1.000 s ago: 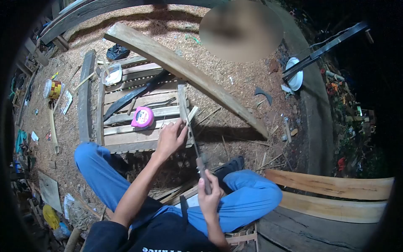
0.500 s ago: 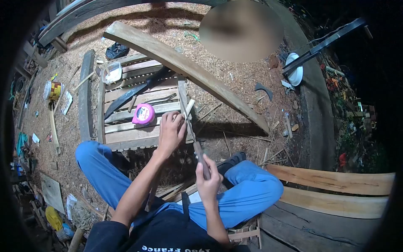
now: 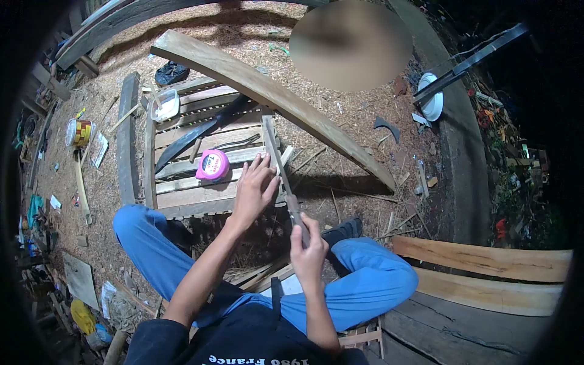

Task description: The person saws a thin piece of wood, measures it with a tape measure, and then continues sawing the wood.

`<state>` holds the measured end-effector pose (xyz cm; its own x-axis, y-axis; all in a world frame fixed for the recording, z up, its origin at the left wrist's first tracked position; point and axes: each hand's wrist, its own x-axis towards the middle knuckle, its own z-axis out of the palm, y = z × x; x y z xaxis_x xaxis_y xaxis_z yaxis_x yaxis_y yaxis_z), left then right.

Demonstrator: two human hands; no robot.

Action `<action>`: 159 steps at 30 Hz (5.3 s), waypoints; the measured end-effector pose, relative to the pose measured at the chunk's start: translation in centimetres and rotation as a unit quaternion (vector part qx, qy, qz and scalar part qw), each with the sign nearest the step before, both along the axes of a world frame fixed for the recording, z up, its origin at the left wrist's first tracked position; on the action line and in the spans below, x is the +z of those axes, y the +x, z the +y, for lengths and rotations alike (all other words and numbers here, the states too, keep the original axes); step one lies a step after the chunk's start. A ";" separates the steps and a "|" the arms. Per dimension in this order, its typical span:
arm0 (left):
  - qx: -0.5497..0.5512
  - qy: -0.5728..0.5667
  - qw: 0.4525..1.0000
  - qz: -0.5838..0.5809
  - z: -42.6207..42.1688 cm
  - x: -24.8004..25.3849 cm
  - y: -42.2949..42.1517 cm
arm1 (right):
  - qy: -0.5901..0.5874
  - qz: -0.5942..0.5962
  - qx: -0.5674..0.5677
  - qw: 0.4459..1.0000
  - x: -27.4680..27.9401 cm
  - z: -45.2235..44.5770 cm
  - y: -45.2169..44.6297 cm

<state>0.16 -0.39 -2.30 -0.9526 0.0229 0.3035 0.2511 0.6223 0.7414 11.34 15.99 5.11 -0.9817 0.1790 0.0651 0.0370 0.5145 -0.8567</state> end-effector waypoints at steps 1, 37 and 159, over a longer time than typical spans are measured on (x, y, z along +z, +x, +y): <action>0.004 0.000 1.000 0.000 -0.1 0.0 0.0 | -0.003 0.005 0.000 1.000 0.1 0.4 0.5; 0.031 0.019 0.999 -0.018 -0.1 -1.1 -0.2 | 0.024 0.000 -0.022 0.999 -0.5 0.8 2.7; 0.068 -0.039 0.997 0.013 0.7 -0.4 0.4 | 0.043 0.036 0.013 0.998 -1.2 0.2 -0.9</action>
